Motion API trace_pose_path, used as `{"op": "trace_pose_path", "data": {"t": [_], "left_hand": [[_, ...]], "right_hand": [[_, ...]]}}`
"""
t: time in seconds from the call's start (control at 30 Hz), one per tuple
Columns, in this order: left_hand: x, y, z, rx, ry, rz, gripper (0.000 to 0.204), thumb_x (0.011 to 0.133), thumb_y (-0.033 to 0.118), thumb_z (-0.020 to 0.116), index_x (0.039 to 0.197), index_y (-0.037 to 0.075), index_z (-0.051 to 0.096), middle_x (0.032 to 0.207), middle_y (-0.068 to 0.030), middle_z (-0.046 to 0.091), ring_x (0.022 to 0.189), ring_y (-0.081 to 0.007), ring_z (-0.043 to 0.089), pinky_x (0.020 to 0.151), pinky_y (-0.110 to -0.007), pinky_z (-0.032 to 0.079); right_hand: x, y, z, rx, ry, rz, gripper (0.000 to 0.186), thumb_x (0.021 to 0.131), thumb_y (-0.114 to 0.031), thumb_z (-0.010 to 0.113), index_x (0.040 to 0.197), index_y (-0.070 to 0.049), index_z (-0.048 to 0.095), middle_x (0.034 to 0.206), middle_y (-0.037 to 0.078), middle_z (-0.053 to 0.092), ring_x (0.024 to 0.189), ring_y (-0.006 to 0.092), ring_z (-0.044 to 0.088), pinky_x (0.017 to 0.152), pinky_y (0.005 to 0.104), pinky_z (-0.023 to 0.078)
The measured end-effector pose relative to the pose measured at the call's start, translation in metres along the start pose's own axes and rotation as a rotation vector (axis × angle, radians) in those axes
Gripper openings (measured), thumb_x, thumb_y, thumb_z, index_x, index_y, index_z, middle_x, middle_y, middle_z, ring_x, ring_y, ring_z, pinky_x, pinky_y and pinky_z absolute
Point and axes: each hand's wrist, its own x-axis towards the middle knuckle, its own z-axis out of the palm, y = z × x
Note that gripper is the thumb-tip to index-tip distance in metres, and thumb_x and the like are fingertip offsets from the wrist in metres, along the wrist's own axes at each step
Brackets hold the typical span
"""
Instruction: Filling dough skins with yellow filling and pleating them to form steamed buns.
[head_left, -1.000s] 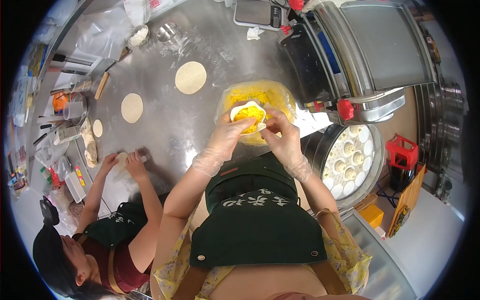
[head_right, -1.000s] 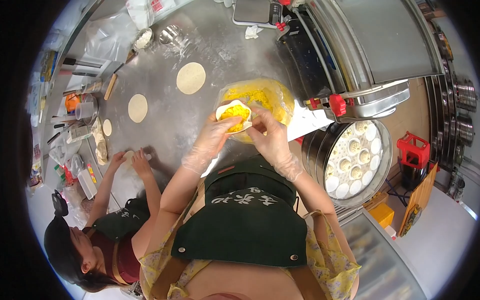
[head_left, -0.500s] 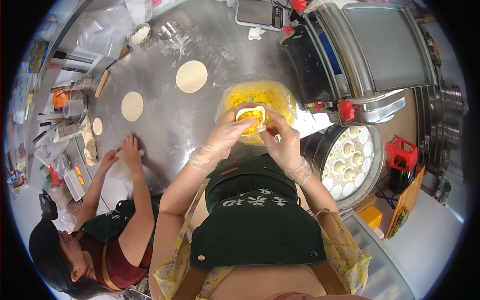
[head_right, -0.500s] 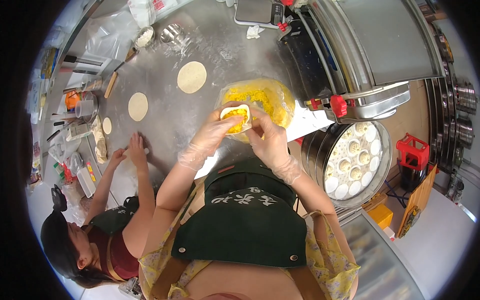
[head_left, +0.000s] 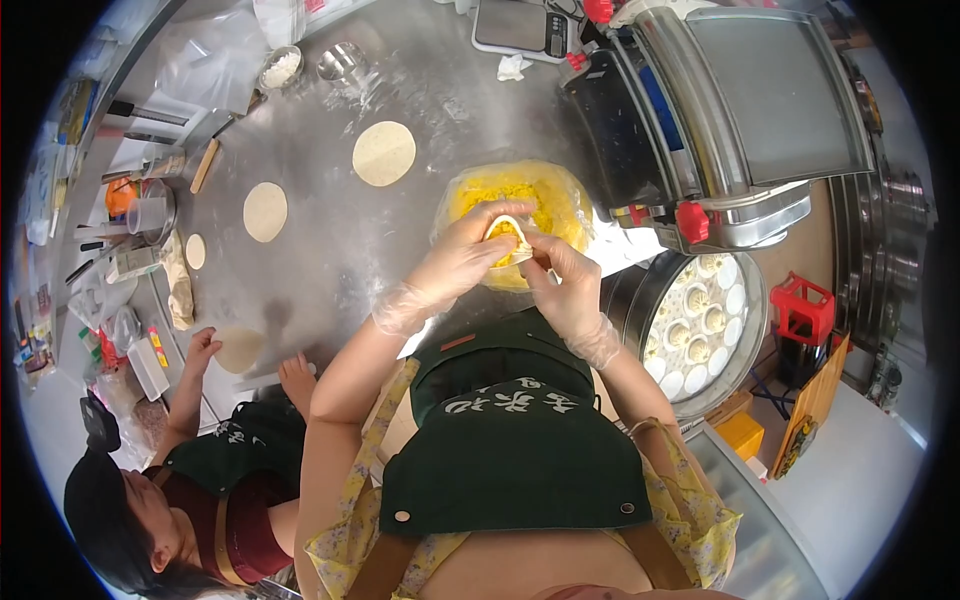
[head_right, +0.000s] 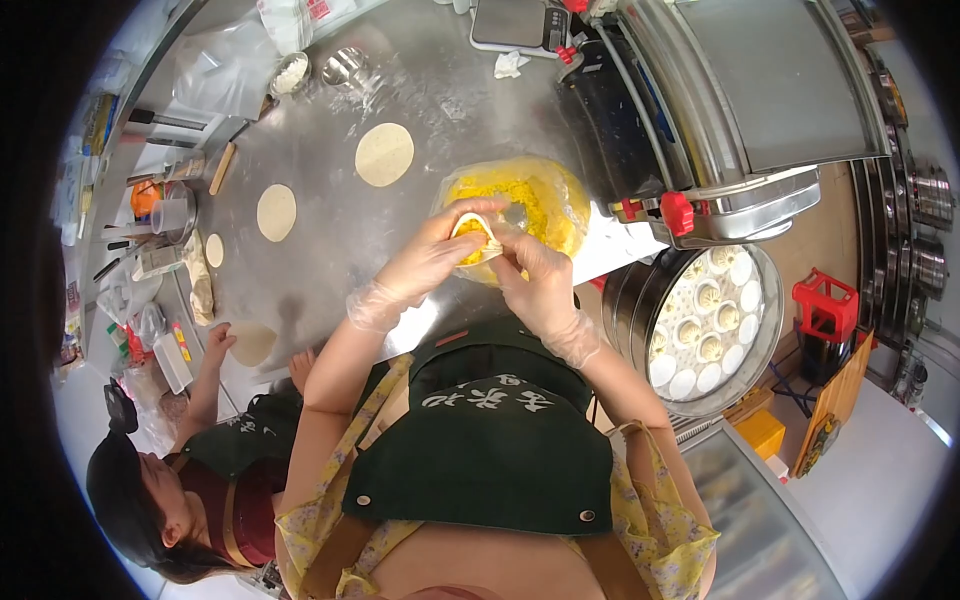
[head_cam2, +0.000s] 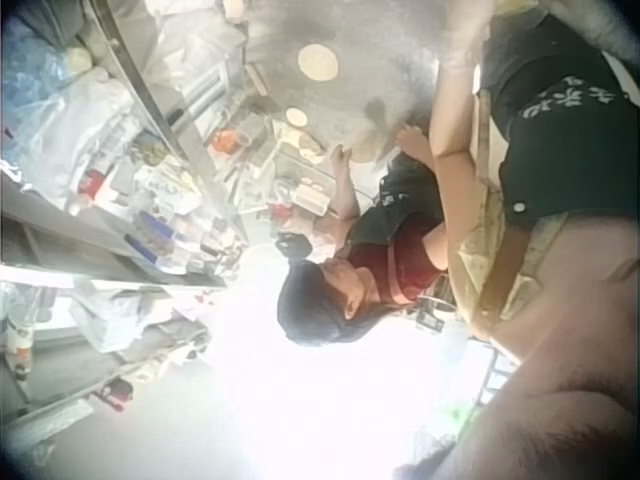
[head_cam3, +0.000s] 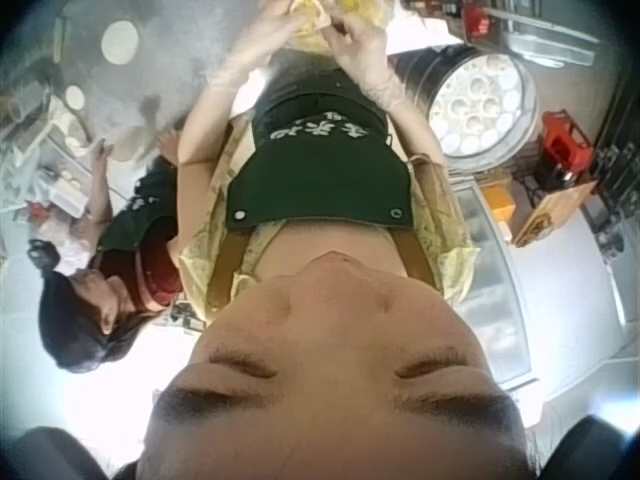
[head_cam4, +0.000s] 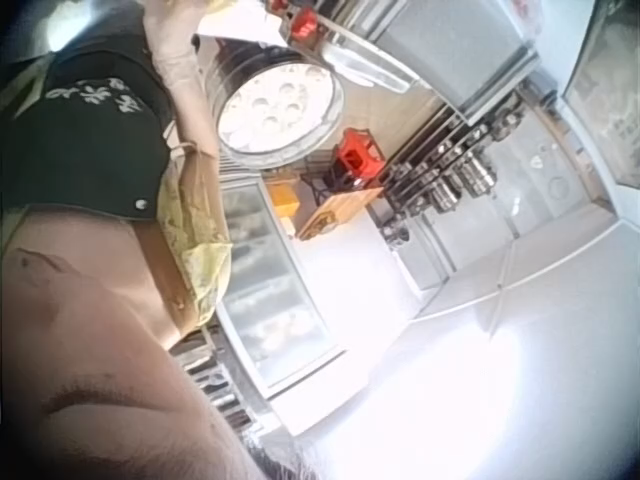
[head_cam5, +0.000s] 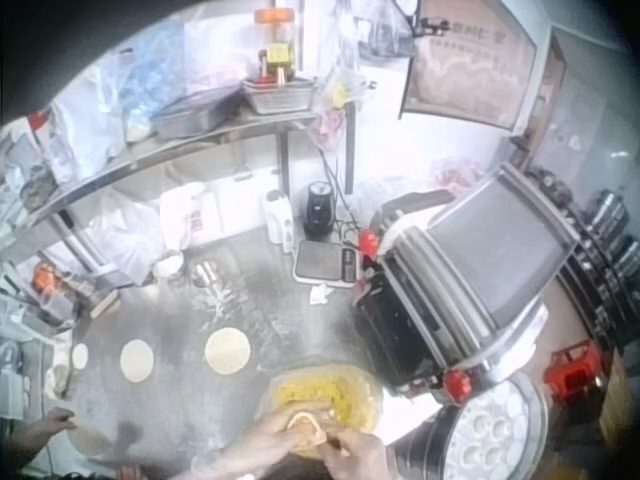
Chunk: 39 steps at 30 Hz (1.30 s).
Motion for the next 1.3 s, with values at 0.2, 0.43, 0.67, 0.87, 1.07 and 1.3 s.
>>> {"op": "trace_pose_path", "data": {"t": [0.2, 0.43, 0.67, 0.87, 1.07, 1.3], "left_hand": [[-0.005, 0.002, 0.014, -0.484, 0.178, -0.075, 0.051, 0.093, 0.003, 0.059, 0.142, 0.006, 0.046, 0.13, -0.0085, 0.055, 0.119, -0.0152, 0.052, 0.102, -0.029, 0.042], [-0.006, -0.016, 0.039, -0.616, 0.384, 0.021, 0.05, 0.091, -0.002, 0.057, 0.139, 0.007, 0.048, 0.135, -0.0061, 0.051, 0.123, -0.0152, 0.049, 0.105, -0.03, 0.041], [-0.007, -0.002, 0.031, -0.9, 0.365, 0.015, 0.04, 0.095, 0.002, 0.056, 0.135, 0.003, 0.051, 0.134, -0.0076, 0.053, 0.126, -0.0176, 0.049, 0.108, -0.033, 0.041], [-0.006, -0.008, 0.039, -0.788, 0.467, -0.006, 0.033, 0.097, 0.001, 0.054, 0.129, 0.003, 0.058, 0.131, -0.0079, 0.057, 0.123, -0.0166, 0.052, 0.106, -0.032, 0.043], [-0.009, -0.006, 0.038, -0.816, 0.426, 0.081, 0.034, 0.096, 0.002, 0.056, 0.13, 0.005, 0.057, 0.13, -0.0058, 0.058, 0.119, -0.0162, 0.054, 0.105, -0.031, 0.043], [-0.011, -0.014, 0.035, -0.488, 0.421, 0.077, 0.033, 0.094, 0.003, 0.059, 0.126, 0.004, 0.058, 0.129, -0.0061, 0.058, 0.121, -0.0156, 0.053, 0.105, -0.03, 0.041]], "right_hand": [[-0.008, 0.007, 0.01, 0.194, 0.167, 0.113, 0.023, 0.081, 0.006, 0.068, 0.103, 0.001, 0.067, 0.085, 0.008, 0.071, 0.07, 0.0084, 0.065, 0.068, 0.0229, 0.052], [-0.008, 0.003, 0.013, -0.08, 0.162, -0.142, 0.023, 0.081, 0.008, 0.068, 0.103, 0.0, 0.067, 0.088, 0.008, 0.072, 0.072, 0.0098, 0.067, 0.068, 0.0238, 0.053], [-0.008, 0.006, 0.013, 0.035, 0.144, -0.019, 0.024, 0.08, 0.007, 0.07, 0.103, 0.0, 0.067, 0.096, 0.01, 0.073, 0.074, 0.0111, 0.067, 0.07, 0.0249, 0.054], [-0.009, 0.004, 0.014, 0.042, 0.136, -0.031, 0.024, 0.08, 0.007, 0.071, 0.103, 0.0, 0.066, 0.099, 0.01, 0.073, 0.076, 0.0104, 0.066, 0.072, 0.0248, 0.054], [-0.006, 0.007, 0.014, 0.04, 0.146, -0.05, 0.024, 0.078, 0.006, 0.071, 0.1, -0.001, 0.066, 0.088, 0.012, 0.071, 0.068, 0.0156, 0.068, 0.063, 0.0268, 0.054], [0.003, -0.006, 0.005, 0.053, 0.029, 0.067, 0.033, 0.078, 0.004, 0.071, 0.109, -0.004, 0.063, 0.078, 0.008, 0.067, 0.065, 0.015, 0.067, 0.062, 0.028, 0.054]]}}
